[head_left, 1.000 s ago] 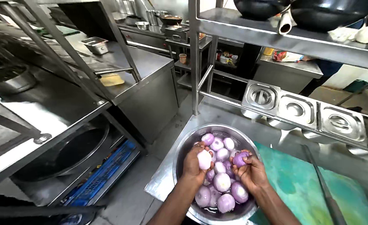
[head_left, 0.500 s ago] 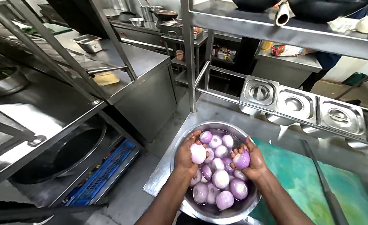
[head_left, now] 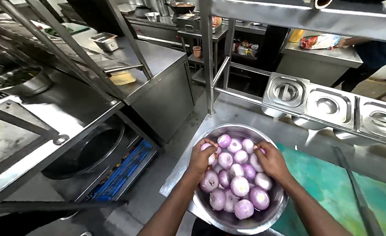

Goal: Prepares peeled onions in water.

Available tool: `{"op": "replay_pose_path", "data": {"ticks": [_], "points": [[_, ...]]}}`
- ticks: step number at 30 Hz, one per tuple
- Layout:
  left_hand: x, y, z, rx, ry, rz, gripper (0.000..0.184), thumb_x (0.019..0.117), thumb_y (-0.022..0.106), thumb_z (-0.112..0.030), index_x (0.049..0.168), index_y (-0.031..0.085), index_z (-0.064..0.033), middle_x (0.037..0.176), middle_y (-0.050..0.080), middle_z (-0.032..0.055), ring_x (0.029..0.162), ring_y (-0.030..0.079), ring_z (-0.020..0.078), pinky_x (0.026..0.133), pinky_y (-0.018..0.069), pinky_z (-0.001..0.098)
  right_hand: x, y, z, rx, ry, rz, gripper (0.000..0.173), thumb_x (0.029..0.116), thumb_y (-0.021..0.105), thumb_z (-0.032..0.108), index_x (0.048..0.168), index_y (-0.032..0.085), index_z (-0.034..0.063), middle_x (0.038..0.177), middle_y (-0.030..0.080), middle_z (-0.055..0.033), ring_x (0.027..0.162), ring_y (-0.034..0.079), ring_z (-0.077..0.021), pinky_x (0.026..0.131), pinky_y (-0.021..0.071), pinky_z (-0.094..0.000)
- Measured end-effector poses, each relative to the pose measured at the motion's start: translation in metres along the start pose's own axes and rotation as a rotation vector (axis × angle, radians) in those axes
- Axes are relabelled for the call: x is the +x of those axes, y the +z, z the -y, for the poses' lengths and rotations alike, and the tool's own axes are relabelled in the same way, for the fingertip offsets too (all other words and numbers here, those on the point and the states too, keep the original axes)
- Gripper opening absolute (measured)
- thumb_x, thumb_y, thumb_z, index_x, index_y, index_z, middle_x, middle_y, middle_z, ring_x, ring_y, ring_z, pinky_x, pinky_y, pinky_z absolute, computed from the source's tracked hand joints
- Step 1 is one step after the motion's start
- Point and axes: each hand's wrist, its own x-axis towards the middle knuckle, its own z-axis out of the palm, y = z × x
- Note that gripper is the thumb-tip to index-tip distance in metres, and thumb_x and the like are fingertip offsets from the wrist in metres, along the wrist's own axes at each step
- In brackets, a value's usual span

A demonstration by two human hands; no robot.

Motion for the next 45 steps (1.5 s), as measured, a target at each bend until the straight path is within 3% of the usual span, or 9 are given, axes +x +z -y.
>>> {"op": "replay_pose_path", "data": {"ticks": [5,9,13,21,28,32,35,40,45], "points": [[0.012,-0.003,-0.017,0.872,0.119,0.161,0.030,0.1002,0.060,-0.037,0.103,0.072,-0.0098,0.097,0.070,0.0116,0.094,0.068,0.0273,0.086,0.0550,0.0535,0.023,0.034,0.007,-0.485,-0.208,-0.086,0.043,0.1036,0.048,0.035,0.080,0.071,0.0085,0.091,0.073,-0.0116,0.099,0.069,-0.0337,0.084,0.0537,-0.0541],[-0.002,0.010,-0.025,1.539,0.044,0.486,0.040,0.1047,0.044,-0.039,0.115,0.073,-0.0127,0.128,0.066,0.0113,0.129,0.055,0.0352,0.106,0.0422,0.0600,0.009,0.026,0.024,-0.681,-0.220,0.220,0.037,0.1015,0.047,0.031,0.105,0.074,0.0068,0.115,0.071,-0.0136,0.120,0.061,-0.0339,0.110,0.0389,-0.0564],[-0.015,0.033,-0.030,1.756,-0.022,0.622,0.056,0.0883,0.070,-0.022,0.135,0.057,0.0038,0.146,0.050,0.0258,0.135,0.046,0.0474,0.105,0.0396,0.0675,0.005,0.000,0.032,-0.626,-0.056,0.627,0.055,0.1024,0.047,0.037,0.151,0.048,0.0108,0.152,0.051,-0.0171,0.142,0.047,-0.0377,0.110,0.0399,-0.0610],[0.019,0.026,-0.006,1.596,-0.067,0.515,0.095,0.0760,0.083,-0.029,0.153,0.032,-0.0032,0.155,0.031,0.0310,0.135,0.041,0.0541,0.098,0.0471,0.0677,0.026,0.002,0.022,-0.630,-0.028,0.796,0.082,0.0780,0.086,0.031,0.148,0.049,0.0104,0.154,0.040,-0.0283,0.125,0.055,-0.0511,0.096,0.0477,-0.0702],[0.028,0.027,-0.021,1.603,-0.107,0.514,0.056,0.0947,0.060,-0.047,0.135,0.057,-0.0075,0.124,0.066,0.0212,0.115,0.064,0.0419,0.093,0.0490,0.0667,0.017,0.004,-0.002,-0.304,-0.043,0.436,0.049,0.0829,0.081,0.040,0.127,0.069,0.0209,0.132,0.064,-0.0138,0.119,0.062,-0.0359,0.095,0.0511,-0.0636],[0.011,0.017,-0.027,1.510,0.102,0.269,0.049,0.1046,0.048,-0.046,0.139,0.058,-0.0128,0.139,0.058,0.0194,0.125,0.057,0.0425,0.098,0.0487,0.0634,0.000,-0.007,-0.013,0.072,-0.099,0.116,0.042,0.0900,0.079,0.024,0.129,0.067,0.0123,0.134,0.062,-0.0153,0.122,0.061,-0.0326,0.102,0.0509,-0.0576],[-0.007,0.013,-0.011,1.489,0.373,0.198,0.051,0.0994,0.055,-0.049,0.136,0.063,-0.0135,0.145,0.053,0.0184,0.137,0.046,0.0428,0.105,0.0437,0.0606,-0.018,-0.018,-0.013,-0.045,-0.154,0.035,0.027,0.0881,0.078,0.016,0.112,0.067,0.0080,0.122,0.063,-0.0149,0.106,0.065,-0.0315,0.089,0.0568,-0.0538],[-0.027,0.051,0.010,1.326,0.561,0.662,0.044,0.1032,0.050,-0.047,0.132,0.067,-0.0182,0.138,0.061,0.0063,0.134,0.052,0.0271,0.111,0.0428,0.0504,-0.041,-0.020,0.018,-0.544,0.108,0.482,0.052,0.1000,0.059,0.036,0.141,0.051,0.0046,0.140,0.054,-0.0252,0.115,0.064,-0.0426,0.092,0.0546,-0.0592],[-0.017,0.106,0.013,1.650,0.256,0.811,0.070,0.0913,0.060,-0.050,0.145,0.051,-0.0060,0.139,0.059,0.0163,0.133,0.049,0.0392,0.107,0.0377,0.0624,-0.029,0.002,0.015,-0.470,0.200,0.508,0.069,0.0928,0.067,0.034,0.147,0.033,0.0079,0.126,0.061,-0.0227,0.102,0.069,-0.0407,0.085,0.0554,-0.0598]]}}
